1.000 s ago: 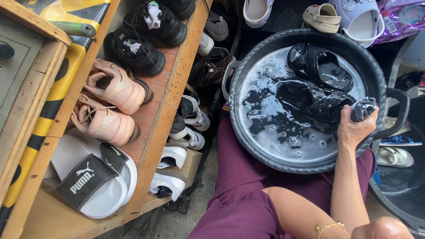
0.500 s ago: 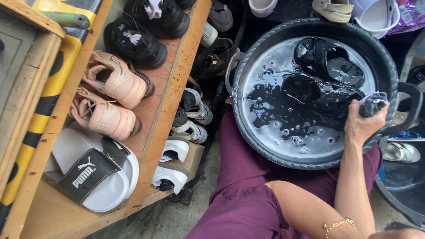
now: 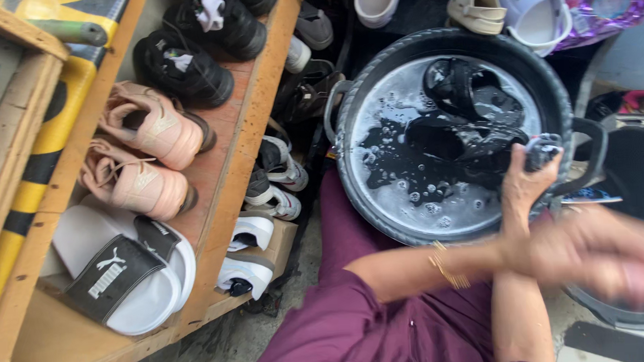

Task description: The person washes black sandals in a basin of soapy water by hand with a cloth, scrubbing the surfaces and then setting them aside.

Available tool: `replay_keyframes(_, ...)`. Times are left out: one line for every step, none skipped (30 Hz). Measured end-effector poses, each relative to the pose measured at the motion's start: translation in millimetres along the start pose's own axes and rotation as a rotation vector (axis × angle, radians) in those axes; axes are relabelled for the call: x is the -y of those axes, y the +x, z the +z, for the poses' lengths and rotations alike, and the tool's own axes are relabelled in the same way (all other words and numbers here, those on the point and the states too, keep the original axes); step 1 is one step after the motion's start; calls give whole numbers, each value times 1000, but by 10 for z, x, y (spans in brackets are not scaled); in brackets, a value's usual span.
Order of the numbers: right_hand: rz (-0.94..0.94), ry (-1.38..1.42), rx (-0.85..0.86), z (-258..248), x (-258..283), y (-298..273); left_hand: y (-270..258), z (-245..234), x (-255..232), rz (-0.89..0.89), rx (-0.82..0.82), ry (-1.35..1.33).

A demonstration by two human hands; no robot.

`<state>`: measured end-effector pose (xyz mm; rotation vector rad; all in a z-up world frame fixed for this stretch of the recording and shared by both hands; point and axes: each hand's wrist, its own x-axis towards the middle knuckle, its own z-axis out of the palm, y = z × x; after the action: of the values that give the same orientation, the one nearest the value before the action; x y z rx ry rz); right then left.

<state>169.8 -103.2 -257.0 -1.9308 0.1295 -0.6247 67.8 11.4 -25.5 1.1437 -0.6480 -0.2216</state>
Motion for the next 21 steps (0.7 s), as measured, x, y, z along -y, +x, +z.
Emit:
replay_keyframes(84,-214,3,-41,-11,-30,107,-219,116,6,-79,119)
replay_keyframes(62,-85,25,34,-30,6,200,-507,259,31,-184,366)
replay_keyframes(40,43,47,99,-46,47,271,-870,404,18,-295,640)
replay_keyframes(-61,-82,36,76,-52,62,308,-1265,534,104,-341,1084)
replay_keyframes(-159,-210,25,90,-37,40,185,-1601,647,115,-323,1186)
replay_keyframes(-257,-334,17,117,-11,45,60,-1852,774,-187,-252,1251)
replay_keyframes(-219,-369,36,130,15,71,-41,-2014,927,-456,-182,1435)
replay_keyframes(-176,-405,61,139,34,56,-144,-2161,1074,-554,-153,1385)
replay_keyframes(-134,-441,86,149,43,46,-219,-2286,1210,-652,-125,1333)
replay_keyframes(-120,-416,107,170,42,33,-273,-2372,1337,-700,-106,1279)
replay_keyframes(-106,-391,128,205,23,25,-314,-2439,1443,-747,-86,1224)
replay_keyframes(-96,-366,154,212,-20,27,-366,-2478,1528,-795,-71,1166)
replay_keyframes(-69,-349,182,222,-85,27,-422,-2506,1588,-815,-90,1136)
replay_keyframes(-47,-328,209,293,-157,41,-455,-2551,1621,-832,-113,1111)
replay_keyframes(-25,-307,236,349,-230,43,-477,-2581,1642,-849,-137,1085)
replay_keyframes(-52,-297,263,388,-285,34,-513,-2583,1652,-848,-159,1063)
replay_keyframes(-80,-287,290,416,-314,26,-560,-2566,1661,-847,-181,1041)
replay_keyframes(-106,-277,318,423,-316,16,-594,-2556,1676,-847,-203,1019)
replay_keyframes(-98,-263,371,416,-285,-6,-605,-2558,1698,-880,-214,1044)
replay_keyframes(-90,-250,423,403,-227,-47,-609,-2554,1729,-912,-223,1067)
replay_keyframes(-82,-238,474,391,-163,-73,-609,-2552,1769,-944,-232,1090)
